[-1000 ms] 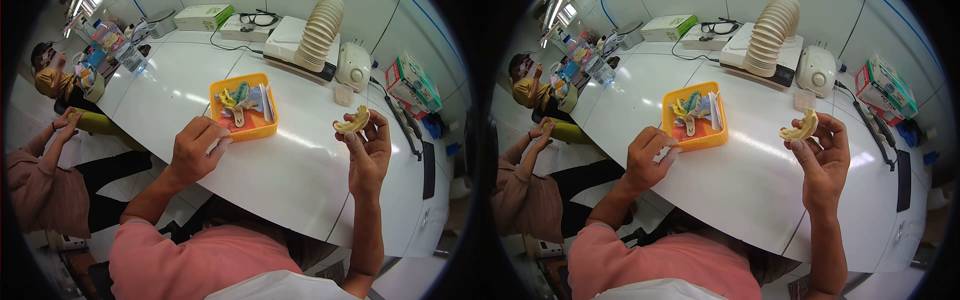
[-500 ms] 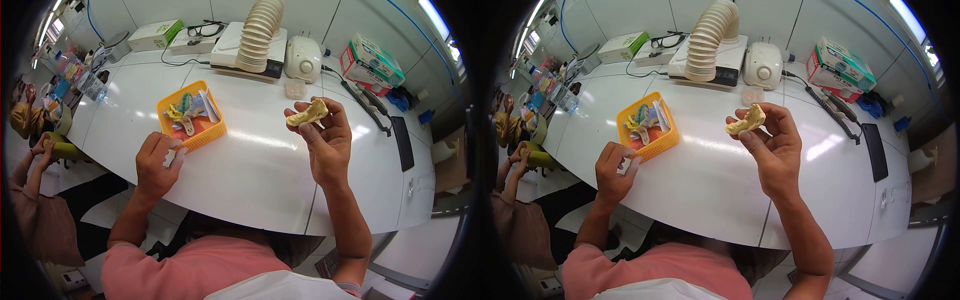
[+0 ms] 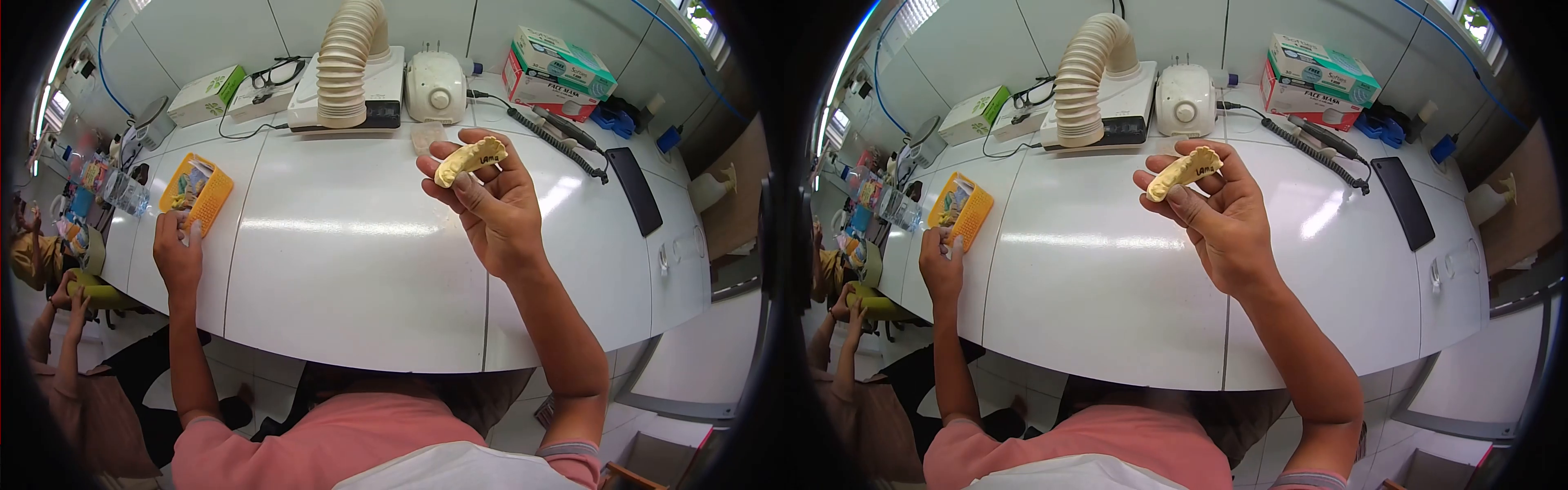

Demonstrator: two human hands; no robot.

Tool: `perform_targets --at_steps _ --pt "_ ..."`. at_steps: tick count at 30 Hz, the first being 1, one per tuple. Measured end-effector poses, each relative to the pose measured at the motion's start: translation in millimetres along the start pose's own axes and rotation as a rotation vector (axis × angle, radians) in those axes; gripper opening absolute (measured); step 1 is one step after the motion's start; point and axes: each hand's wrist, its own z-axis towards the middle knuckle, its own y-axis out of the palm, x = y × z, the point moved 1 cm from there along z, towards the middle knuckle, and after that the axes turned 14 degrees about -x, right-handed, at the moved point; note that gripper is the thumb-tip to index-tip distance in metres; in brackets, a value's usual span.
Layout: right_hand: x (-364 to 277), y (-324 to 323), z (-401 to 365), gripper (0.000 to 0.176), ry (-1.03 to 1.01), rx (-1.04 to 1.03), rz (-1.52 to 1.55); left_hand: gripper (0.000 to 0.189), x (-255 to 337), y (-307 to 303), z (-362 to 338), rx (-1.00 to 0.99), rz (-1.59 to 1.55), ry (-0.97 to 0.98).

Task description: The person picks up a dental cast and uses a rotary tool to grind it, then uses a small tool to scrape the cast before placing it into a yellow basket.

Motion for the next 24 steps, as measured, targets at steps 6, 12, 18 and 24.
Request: perform_targets --at_steps 6,12,18,24 --pt "-0.9 -2.9 -0.6 0.04 -0.027 0.016 -0.046 0.023 -76.5 5.2 26.0 0.027 0.1 -0.127" --pt "-5.1 0.7 -2.8 0.043 -0.074 0.097 -0.454 0.028 -108.2 -0.6 26.6 0.138 0.175 -0.207" --pt "-3.7 -4.2 -4.2 0.045 -0.076 0.089 -0.481 0.037 -97.0 -10.8 17.3 0.203 0.172 -0.227" --pt "-12.4 -6.3 -4.9 0.046 -0.091 0.101 -0.518 0.035 -145.1 -33.7 23.8 0.446 0.021 -0.143"
